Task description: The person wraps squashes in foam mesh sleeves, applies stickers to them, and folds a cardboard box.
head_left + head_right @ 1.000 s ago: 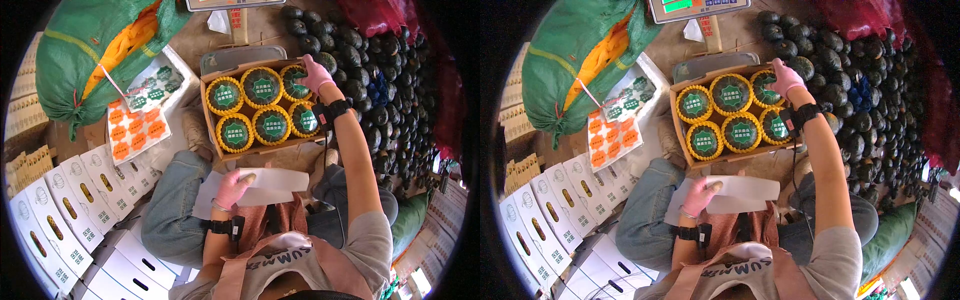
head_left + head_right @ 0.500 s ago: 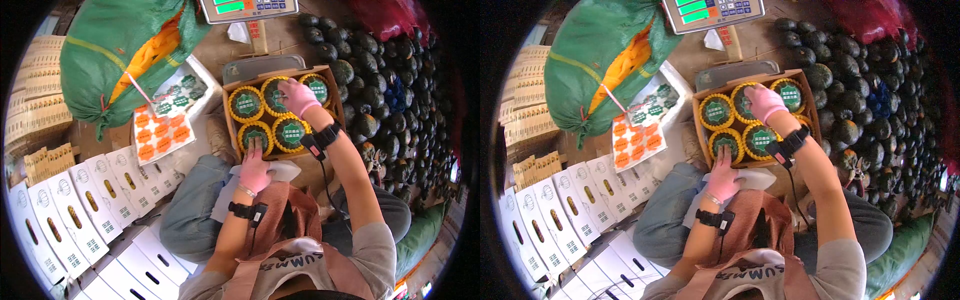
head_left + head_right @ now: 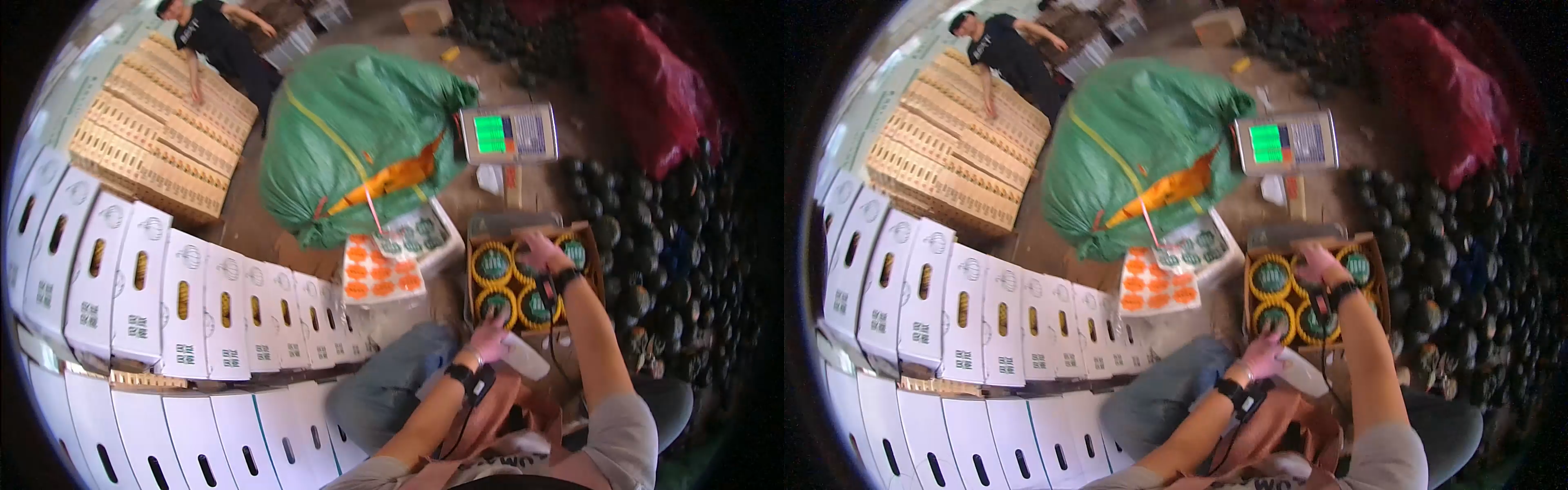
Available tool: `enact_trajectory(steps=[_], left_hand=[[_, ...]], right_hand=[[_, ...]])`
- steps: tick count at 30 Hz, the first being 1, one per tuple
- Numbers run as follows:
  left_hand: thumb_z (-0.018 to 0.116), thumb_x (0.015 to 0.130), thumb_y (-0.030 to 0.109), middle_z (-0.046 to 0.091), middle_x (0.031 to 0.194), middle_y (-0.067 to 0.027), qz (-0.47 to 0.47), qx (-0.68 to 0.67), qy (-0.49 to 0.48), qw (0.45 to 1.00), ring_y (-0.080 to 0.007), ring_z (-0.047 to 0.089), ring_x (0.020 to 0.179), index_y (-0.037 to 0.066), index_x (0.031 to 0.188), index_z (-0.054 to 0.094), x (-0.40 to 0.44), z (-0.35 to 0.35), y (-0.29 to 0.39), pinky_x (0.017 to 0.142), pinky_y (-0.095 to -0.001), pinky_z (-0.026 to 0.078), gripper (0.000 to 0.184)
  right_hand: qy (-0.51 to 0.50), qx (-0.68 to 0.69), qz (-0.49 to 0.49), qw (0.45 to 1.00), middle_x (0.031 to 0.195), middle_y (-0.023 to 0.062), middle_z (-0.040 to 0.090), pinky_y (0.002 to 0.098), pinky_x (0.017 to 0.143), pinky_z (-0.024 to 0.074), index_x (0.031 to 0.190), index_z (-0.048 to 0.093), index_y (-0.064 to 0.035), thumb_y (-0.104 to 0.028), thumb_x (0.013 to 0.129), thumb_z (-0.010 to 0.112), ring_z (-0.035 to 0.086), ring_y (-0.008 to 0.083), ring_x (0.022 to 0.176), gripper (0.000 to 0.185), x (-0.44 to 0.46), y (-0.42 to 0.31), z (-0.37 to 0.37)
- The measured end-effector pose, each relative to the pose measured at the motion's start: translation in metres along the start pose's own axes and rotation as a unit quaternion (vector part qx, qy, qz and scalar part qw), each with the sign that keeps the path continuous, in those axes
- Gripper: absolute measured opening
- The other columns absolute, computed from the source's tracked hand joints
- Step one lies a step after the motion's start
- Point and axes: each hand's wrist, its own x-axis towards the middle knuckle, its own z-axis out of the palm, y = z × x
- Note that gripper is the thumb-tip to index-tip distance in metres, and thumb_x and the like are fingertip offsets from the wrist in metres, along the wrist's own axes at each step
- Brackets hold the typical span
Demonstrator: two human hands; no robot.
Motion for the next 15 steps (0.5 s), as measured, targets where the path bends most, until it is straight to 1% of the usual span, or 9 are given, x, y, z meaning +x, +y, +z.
enact_trajectory(steps=[3,4,5,6,9,10,11,12,15], left_hand=[[0.065,0.075,0.031,0.057,0.113,-0.0136,-0.008,-0.174,0.068,0.982,-0.0319,0.051,0.110,0.006,0.092,0.065,-0.008,0.000,0.006,0.087,-0.0393,0.044,0.030],[0.065,0.076,0.027,0.063,0.099,-0.0135,0.015,-0.181,0.059,0.981,-0.0305,0.059,0.098,0.006,0.092,0.064,-0.018,-0.013,0.018,0.081,-0.0388,0.046,0.027],[0.065,0.076,0.023,0.063,0.094,-0.0132,0.037,-0.221,0.097,0.970,-0.0301,0.060,0.090,0.006,0.092,0.064,-0.029,-0.028,0.031,0.077,-0.0382,0.047,0.023],[0.065,0.076,0.019,0.062,0.088,-0.0128,0.059,-0.260,0.134,0.954,-0.0297,0.062,0.081,0.006,0.092,0.063,-0.042,-0.041,0.045,0.073,-0.0375,0.048,0.020],[0.065,0.077,0.011,0.061,0.083,-0.0129,0.104,-0.321,0.261,0.904,-0.0280,0.062,0.077,0.004,0.088,0.061,-0.064,-0.070,0.076,0.068,-0.0337,0.049,0.014],[0.066,0.077,0.009,0.062,0.083,-0.0127,0.129,-0.312,0.295,0.894,-0.0274,0.062,0.076,0.002,0.088,0.059,-0.068,-0.076,0.084,0.067,-0.0337,0.049,0.014],[0.066,0.077,0.007,0.063,0.084,-0.0108,0.157,-0.356,0.302,0.870,-0.0279,0.063,0.077,0.004,0.093,0.060,-0.072,-0.085,0.092,0.068,-0.0335,0.050,0.017],[0.065,0.078,0.007,0.062,0.088,-0.0106,0.175,-0.380,0.312,0.853,-0.0279,0.063,0.082,0.006,0.102,0.060,-0.082,-0.103,0.106,0.071,-0.0339,0.050,0.024],[0.065,0.077,0.013,0.061,0.094,-0.0125,0.143,-0.166,0.451,0.865,-0.0297,0.059,0.090,0.007,0.106,0.059,-0.119,-0.151,0.127,0.077,-0.0375,0.048,0.031]], right_hand=[[-0.028,-0.006,-0.079,0.997,0.134,0.0172,0.042,0.0407,0.099,0.0387,0.131,0.042,-0.0076,-0.045,0.074,0.068,0.046,0.0339,0.118,0.073,-0.078,-0.018,-0.007],[-0.047,-0.005,-0.107,0.993,0.125,0.0169,0.052,0.0399,0.092,0.0426,0.128,0.044,-0.0047,-0.042,0.070,0.073,0.051,0.0333,0.114,0.074,-0.121,-0.047,-0.017],[-0.126,0.047,-0.091,0.987,0.124,0.0175,0.053,0.0388,0.092,0.0430,0.129,0.042,-0.0050,-0.036,0.068,0.075,0.052,0.0323,0.112,0.076,-0.147,-0.040,-0.010],[-0.167,-0.047,-0.059,0.983,0.121,0.0190,0.054,0.0374,0.090,0.0439,0.128,0.044,-0.0048,-0.028,0.067,0.075,0.053,0.0297,0.112,0.073,-0.181,-0.060,-0.016],[-0.162,0.038,-0.055,0.985,0.107,0.0170,0.061,0.0358,0.083,0.0464,0.114,0.054,-0.0032,-0.027,0.071,0.070,0.058,0.0297,0.099,0.051,-0.225,-0.030,-0.001],[-0.130,0.059,0.017,0.990,0.105,0.0156,0.061,0.0343,0.081,0.0465,0.107,0.059,-0.0024,-0.030,0.075,0.067,0.059,0.0304,0.094,0.043,-0.250,-0.052,-0.021],[-0.047,0.151,0.043,0.986,0.088,0.0142,0.064,0.0335,0.076,0.0469,0.099,0.061,-0.0023,-0.026,0.075,0.065,0.060,0.0261,0.083,0.034,-0.272,-0.068,-0.037],[0.026,0.183,0.040,0.982,0.087,0.0133,0.063,0.0332,0.074,0.0464,0.097,0.061,-0.0026,-0.026,0.077,0.064,0.059,0.0255,0.081,0.032,-0.292,-0.068,-0.046],[0.280,0.130,0.022,0.951,0.083,0.0105,0.060,0.0324,0.070,0.0447,0.092,0.060,-0.0038,-0.026,0.080,0.060,0.056,0.0236,0.077,0.026,-0.354,-0.022,-0.072]])
